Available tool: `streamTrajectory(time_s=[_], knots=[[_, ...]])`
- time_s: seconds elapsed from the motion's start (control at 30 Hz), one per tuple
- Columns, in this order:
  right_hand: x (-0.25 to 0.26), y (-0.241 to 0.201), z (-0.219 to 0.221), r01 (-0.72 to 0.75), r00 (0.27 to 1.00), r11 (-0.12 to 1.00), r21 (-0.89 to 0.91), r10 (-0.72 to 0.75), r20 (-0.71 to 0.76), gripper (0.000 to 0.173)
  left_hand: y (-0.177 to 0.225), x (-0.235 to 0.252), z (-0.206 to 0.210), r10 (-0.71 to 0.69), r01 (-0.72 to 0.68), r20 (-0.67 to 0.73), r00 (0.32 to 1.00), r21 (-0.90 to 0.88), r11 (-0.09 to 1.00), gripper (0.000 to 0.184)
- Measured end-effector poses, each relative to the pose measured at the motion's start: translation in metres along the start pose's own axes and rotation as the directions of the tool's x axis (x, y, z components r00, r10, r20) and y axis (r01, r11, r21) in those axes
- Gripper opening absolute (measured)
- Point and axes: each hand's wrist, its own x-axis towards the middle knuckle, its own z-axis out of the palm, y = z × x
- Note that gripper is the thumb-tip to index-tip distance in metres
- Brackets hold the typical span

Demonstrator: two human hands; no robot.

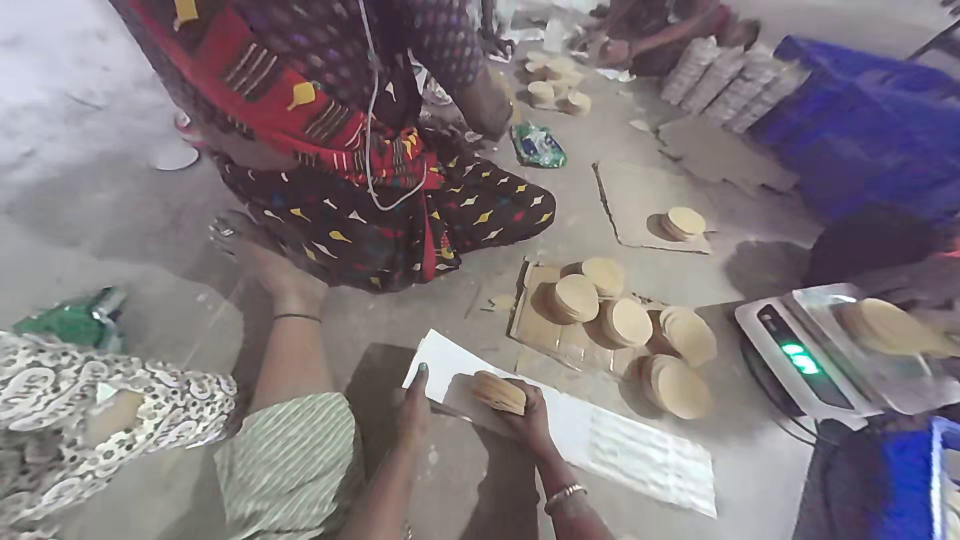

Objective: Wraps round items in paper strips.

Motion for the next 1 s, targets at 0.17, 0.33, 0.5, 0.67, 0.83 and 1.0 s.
streamTrajectory(time_s=[0.17,0.33,0.5,0.67,0.83,1.0], knots=[[0.001,-0.006,-0.001,-0.003,1.000,1.000,0.001,0.003,-0.001,0.042,0.013,-0.020,0.005,0.068,-0.059,0.070,0.995,-0.114,0.992,0.028],[0.000,-0.010,-0.003,-0.048,0.999,0.999,-0.008,0.048,0.018,0.044,-0.013,-0.047,0.012,0.549,-0.641,0.539,0.639,-0.021,0.767,0.034],[-0.002,-0.009,-0.002,-0.111,0.994,0.993,-0.039,0.112,0.010,0.043,-0.029,-0.036,0.011,0.592,-0.974,0.775,0.220,0.147,0.171,0.067],[0.000,-0.014,-0.005,-0.087,0.996,0.996,-0.034,0.088,0.013,0.040,0.002,-0.032,0.005,0.405,-0.986,0.899,0.165,0.136,0.098,0.047],[0.004,-0.025,-0.012,-0.203,0.974,0.979,-0.032,0.205,0.098,0.043,0.037,-0.020,0.015,0.238,-0.989,0.961,0.138,0.121,0.087,0.032],[0.005,-0.022,-0.013,-0.180,0.974,0.983,-0.030,0.182,0.135,0.040,0.063,-0.020,0.032,-0.010,-0.937,0.958,0.286,0.282,0.207,0.036]])
